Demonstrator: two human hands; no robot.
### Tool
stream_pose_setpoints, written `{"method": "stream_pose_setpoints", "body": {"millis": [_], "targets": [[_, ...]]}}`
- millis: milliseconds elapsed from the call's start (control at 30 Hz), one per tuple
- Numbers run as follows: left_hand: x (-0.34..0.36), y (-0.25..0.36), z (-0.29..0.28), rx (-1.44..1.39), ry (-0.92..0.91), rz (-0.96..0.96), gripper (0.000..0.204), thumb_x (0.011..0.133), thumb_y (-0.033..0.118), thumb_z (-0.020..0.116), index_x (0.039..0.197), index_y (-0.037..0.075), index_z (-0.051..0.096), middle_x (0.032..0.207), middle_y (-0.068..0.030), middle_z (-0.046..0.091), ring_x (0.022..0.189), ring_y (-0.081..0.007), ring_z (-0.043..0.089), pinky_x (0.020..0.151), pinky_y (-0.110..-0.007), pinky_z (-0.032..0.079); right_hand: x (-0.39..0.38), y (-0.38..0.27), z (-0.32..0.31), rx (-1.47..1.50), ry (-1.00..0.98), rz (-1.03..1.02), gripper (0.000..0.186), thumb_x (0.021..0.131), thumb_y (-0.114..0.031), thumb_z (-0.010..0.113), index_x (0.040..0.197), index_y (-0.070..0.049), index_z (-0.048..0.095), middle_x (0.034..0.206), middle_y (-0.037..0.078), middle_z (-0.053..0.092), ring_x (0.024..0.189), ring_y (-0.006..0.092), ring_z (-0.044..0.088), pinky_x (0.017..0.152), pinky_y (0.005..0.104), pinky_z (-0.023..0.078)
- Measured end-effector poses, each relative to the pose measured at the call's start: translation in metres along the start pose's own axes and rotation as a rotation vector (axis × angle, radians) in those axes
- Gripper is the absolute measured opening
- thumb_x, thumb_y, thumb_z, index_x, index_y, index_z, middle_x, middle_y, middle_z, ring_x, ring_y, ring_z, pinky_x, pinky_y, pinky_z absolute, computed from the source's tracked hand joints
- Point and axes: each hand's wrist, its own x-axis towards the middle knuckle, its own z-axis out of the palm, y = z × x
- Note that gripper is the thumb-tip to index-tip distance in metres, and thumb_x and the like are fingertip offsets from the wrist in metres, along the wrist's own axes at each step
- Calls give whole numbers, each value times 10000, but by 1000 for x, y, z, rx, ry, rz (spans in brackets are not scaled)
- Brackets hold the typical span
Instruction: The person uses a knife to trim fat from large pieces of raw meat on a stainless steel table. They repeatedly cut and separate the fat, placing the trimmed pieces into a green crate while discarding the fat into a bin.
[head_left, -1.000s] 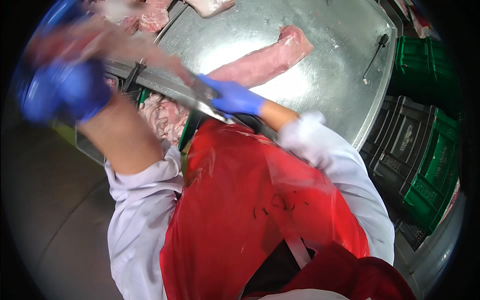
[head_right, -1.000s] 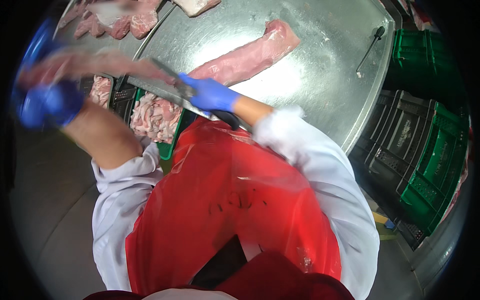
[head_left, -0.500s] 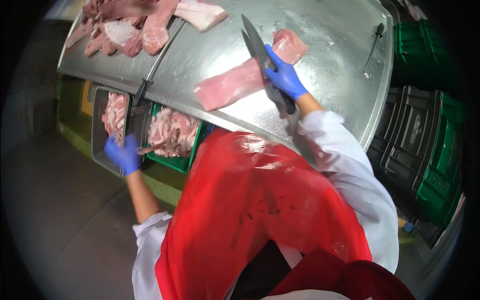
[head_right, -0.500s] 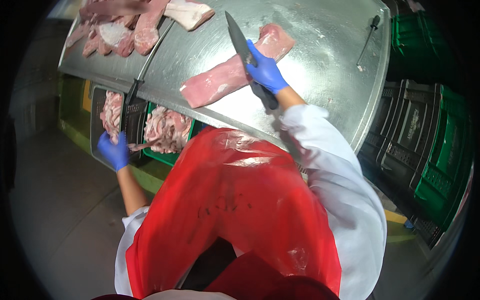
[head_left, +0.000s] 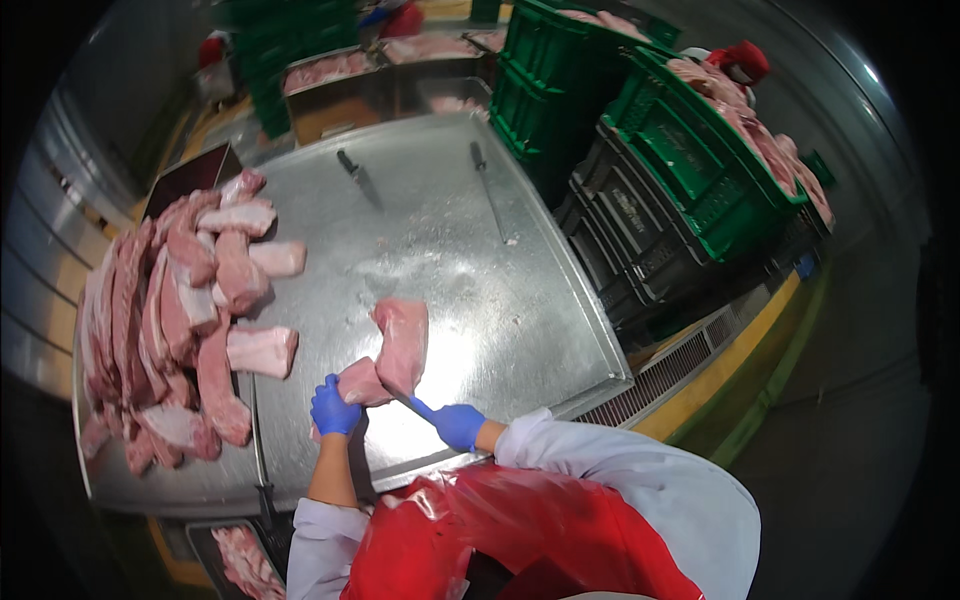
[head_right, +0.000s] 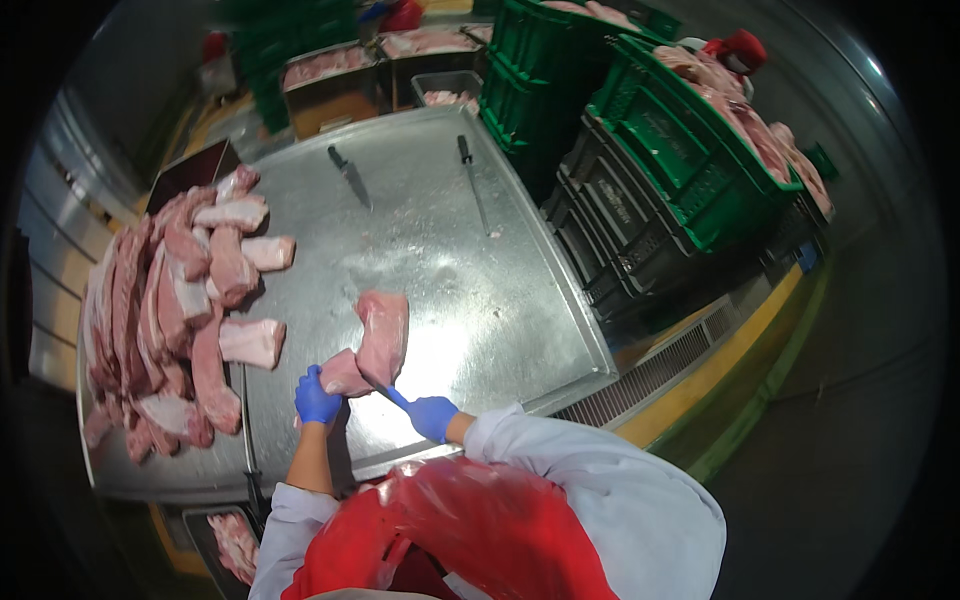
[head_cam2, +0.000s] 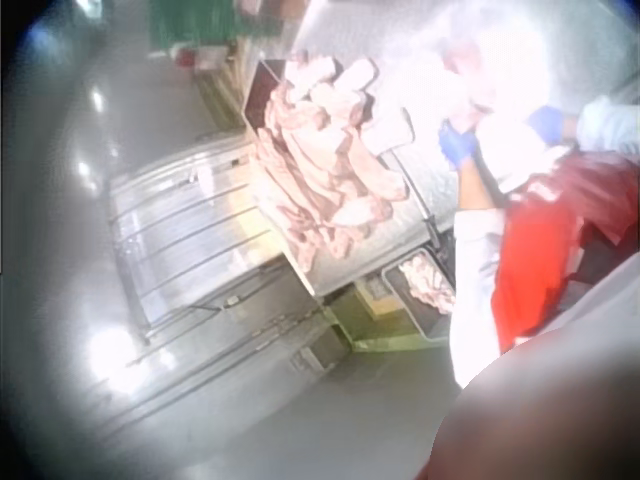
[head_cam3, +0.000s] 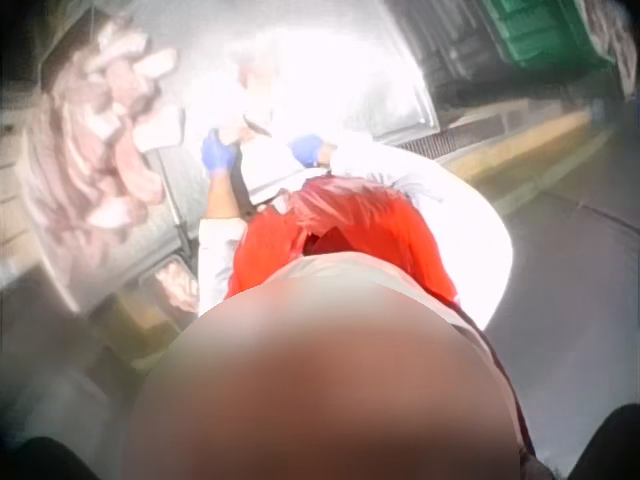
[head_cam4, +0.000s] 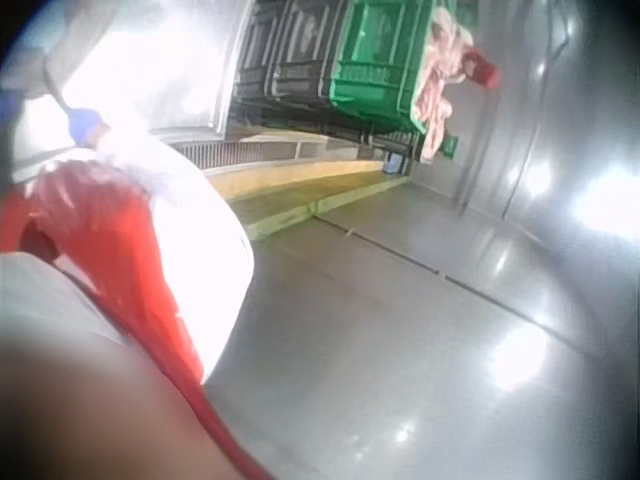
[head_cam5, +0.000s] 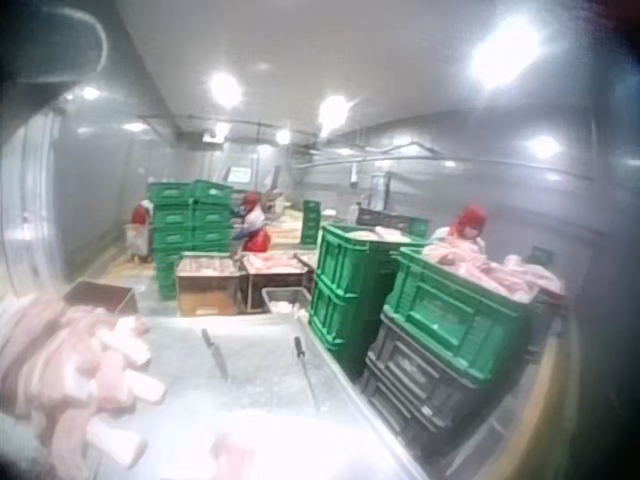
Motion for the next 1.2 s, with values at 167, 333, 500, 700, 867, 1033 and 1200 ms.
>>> {"method": "stream_pose_setpoints", "body": {"millis": [167, 333, 500, 700, 867, 1033, 1200], "targets": [[105, -134, 12, -421, 160, -174, 634, 798, 286, 709, 1369, 153, 467, 1307, -202, 555, 1140, -441, 585, 910, -550, 516, -8, -29, -3, 63, -31, -13, 823, 925, -95, 453, 1607, -253, 21, 986, 274, 688, 784, 426, 691, 720, 509, 528], [82, -145, 1, -1426, -239, -244, 797, 778, 255, 692, 1489, 157, 345, 1308, -165, 537, 1145, -380, 573, 934, -580, 517, -99, 38, 15, 356, 127, -100, 725, 986, -297, 533, 1592, -347, 138, 1030, 277, 687, 865, 438, 691, 795, 476, 537], [-2, -31, 30, -1824, -713, -158, 796, 793, 276, 677, 1506, 118, 360, 1394, -170, 535, 1245, -386, 544, 1045, -538, 471, -202, 81, -12, 696, 288, 233, 808, 958, -254, 596, 1606, -317, 119, 840, 167, 704, 642, 249, 674, 679, 370, 553], [58, 297, -70, -1782, -663, 287, 648, 881, 316, 633, 1428, 16, 458, 1310, -149, 607, 1182, -313, 589, 1035, -446, 467, -249, 157, -25, 986, 552, 305, 803, 967, -161, 589, 1608, -295, 124, 776, 65, 650, 585, 116, 587, 597, 276, 545], [203, 597, -320, -1535, -595, 887, 564, 899, 493, 664, 1314, 125, 559, 1221, -91, 633, 1050, -252, 633, 866, -415, 541, -267, 216, -67, 871, 625, 224, 791, 964, -120, 584, 1611, -253, 148, 746, 53, 633, 564, 103, 576, 570, 262, 526], [223, 675, -341, -1270, -206, 533, 868, 826, 703, 616, 1489, 186, 401, 1493, -180, 421, 1268, -355, 511, 1051, -675, 326, -296, 264, -69, 991, 680, 342, 784, 958, -157, 607, 1606, -230, 171, 746, 49, 628, 589, 121, 590, 566, 279, 545], [262, 432, -86, -444, -86, 460, 843, 918, 452, 690, 1480, -50, 313, 1438, -284, 473, 1321, -377, 482, 1110, -440, 380, -301, 283, -61, 989, 543, 360, 787, 956, -167, 607, 1607, -226, 168, 741, 60, 628, 587, 128, 604, 590, 291, 543]]}}
